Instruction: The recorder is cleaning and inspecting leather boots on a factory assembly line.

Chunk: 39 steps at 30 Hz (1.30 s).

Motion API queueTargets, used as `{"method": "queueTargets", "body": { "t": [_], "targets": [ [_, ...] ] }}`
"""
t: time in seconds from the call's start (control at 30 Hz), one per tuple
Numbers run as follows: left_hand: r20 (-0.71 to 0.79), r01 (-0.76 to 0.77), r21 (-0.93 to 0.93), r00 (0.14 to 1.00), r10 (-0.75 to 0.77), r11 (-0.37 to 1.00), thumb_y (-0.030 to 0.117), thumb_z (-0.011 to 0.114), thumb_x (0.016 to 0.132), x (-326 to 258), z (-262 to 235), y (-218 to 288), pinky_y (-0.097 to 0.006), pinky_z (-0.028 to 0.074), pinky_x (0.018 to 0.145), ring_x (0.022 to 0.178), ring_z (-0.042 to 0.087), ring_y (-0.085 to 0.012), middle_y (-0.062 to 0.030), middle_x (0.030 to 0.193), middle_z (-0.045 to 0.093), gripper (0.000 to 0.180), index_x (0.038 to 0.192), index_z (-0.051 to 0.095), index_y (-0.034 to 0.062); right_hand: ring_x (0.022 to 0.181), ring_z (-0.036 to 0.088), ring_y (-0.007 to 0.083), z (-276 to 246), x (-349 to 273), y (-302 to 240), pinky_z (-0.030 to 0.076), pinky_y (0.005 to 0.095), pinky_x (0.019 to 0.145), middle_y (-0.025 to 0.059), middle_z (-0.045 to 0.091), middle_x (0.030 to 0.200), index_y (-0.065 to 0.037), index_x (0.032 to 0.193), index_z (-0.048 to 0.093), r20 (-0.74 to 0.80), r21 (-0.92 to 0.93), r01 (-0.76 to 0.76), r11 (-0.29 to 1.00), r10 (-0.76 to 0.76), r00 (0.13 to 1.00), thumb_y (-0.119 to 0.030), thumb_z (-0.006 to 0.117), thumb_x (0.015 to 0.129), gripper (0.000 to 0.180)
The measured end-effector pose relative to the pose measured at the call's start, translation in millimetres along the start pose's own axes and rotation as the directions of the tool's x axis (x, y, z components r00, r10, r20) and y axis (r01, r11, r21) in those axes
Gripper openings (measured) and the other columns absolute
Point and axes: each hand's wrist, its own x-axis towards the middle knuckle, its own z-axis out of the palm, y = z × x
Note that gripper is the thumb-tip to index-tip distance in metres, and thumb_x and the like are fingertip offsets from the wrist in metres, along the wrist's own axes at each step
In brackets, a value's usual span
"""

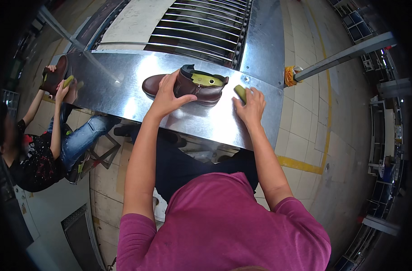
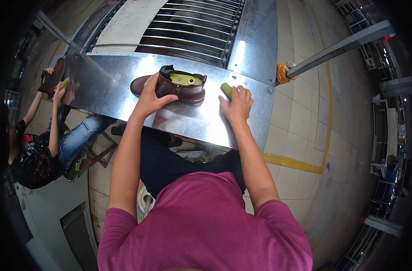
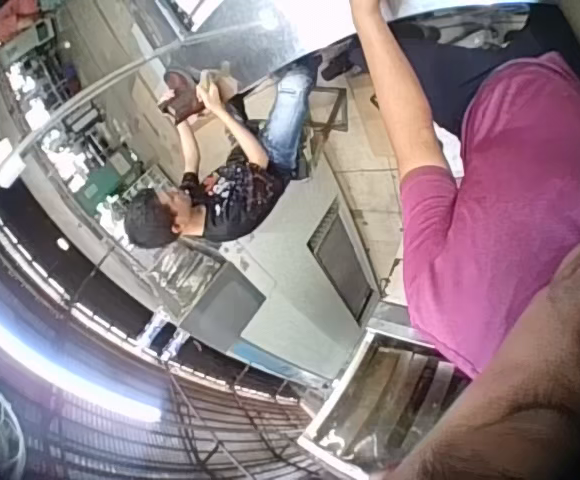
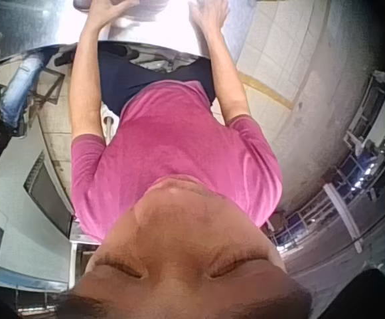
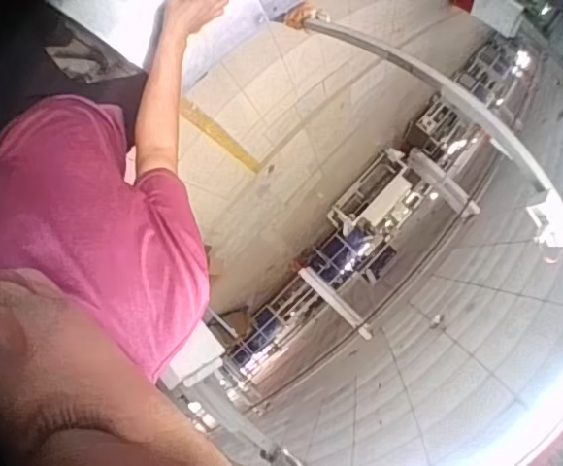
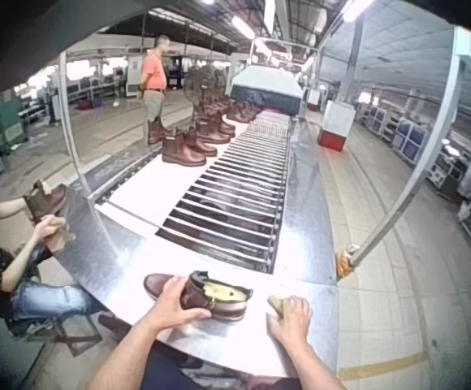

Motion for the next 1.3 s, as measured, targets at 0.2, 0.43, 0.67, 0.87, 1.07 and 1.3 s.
{"method": "queueTargets", "body": {
  "t": [0.2, 0.43, 0.67, 0.87, 1.07, 1.3],
  "targets": [
    [-0.088, -0.17, -0.238, 0.984, 0.153, 0.956, 0.052, 0.073, 0.091, 8, -6, -34, -0.049, 0.032, 0.121, 0.148, 0.04, -0.04, -0.0242, 0.152, 0.051, 0.076, 0.145, 0.055, 0.0021, 0.125, 0.062, 0.0313, -23, 46, -75, 0.048, 0.0412, 0.108, 0.0211, 0.065, 0.133, -0.001, 0.13, 0.063, 0.338, 0.744, -0.043, 0.667, -0.32, 0.885, -0.031, 0.093, 0.072, 0.072],
    [-0.401, -0.187, 0.082, 0.893, 0.204, 0.979, 0.056, 0.044, 0.108, 20, -5, -68, -0.055, 0.015, 0.125, 0.153, 0.029, -0.0431, -0.0188, 0.151, 0.053, 0.065, 0.142, 0.057, 0.0025, 0.11, 0.07, 0.0328, 7, 24, -148, 0.055, 0.041, 0.097, 0.0179, 0.07, 0.123, 0.0, 0.137, 0.054, 0.309, 0.818, -0.131, 0.56, -0.236, 0.921, -0.034, 0.092, 0.075, 0.081],
    [-0.452, 0.072, -0.506, 0.826, -0.335, 0.859, 0.034, 0.05, 0.111, -37, 8, -64, -0.036, 0.041, 0.113, 0.137, 0.054, -0.0267, -0.0213, 0.15, 0.054, 0.058, 0.16, 0.039, 0.0053, 0.135, 0.055, 0.036, 41, 4, -196, 0.046, 0.0419, 0.111, 0.023, 0.051, 0.147, 0.001, 0.152, 0.038, -0.023, 0.806, 0.185, 0.562, -0.281, 0.959, -0.034, 0.093, 0.073, 0.102],
    [-0.439, 0.065, -0.494, 0.842, -0.314, 0.867, 0.022, 0.051, 0.109, -66, 25, -47, -0.036, 0.039, 0.116, 0.145, 0.048, -0.0291, -0.0236, 0.157, 0.048, 0.057, 0.16, 0.036, 0.0003, 0.128, 0.061, 0.0386, 29, -1, -184, 0.05, 0.043, 0.107, 0.0249, 0.057, 0.142, -0.002, 0.156, 0.037, 0.088, 0.759, 0.186, 0.624, -0.381, 0.92, -0.032, 0.093, 0.071, 0.107],
    [-0.326, 0.027, -0.804, 0.816, -0.478, 0.594, 0.025, 0.047, 0.111, -46, -38, 40, -0.032, 0.056, 0.088, 0.115, 0.063, -0.0152, -0.0084, 0.137, 0.063, 0.048, 0.156, 0.048, 0.0082, 0.097, 0.075, 0.0366, -24, 40, -223, 0.059, 0.0436, 0.083, 0.0194, 0.075, 0.112, -0.006, 0.139, 0.06, -0.166, 0.75, 0.296, 0.591, -0.264, 0.95, -0.048, 0.091, 0.07, 0.086],
    [-0.388, -0.018, -0.788, 0.79, -0.474, 0.615, 0.027, 0.042, 0.112, -22, -68, 47, -0.035, 0.057, 0.088, 0.106, 0.067, -0.0164, -0.0097, 0.127, 0.065, 0.05, 0.155, 0.047, 0.0028, 0.075, 0.077, 0.0283, -46, 76, -263, 0.058, 0.0368, 0.068, 0.0132, 0.078, 0.092, -0.007, 0.127, 0.068, -0.3, 0.746, 0.351, 0.565, -0.186, 0.936, -0.05, 0.089, 0.076, 0.069]
  ]
}}
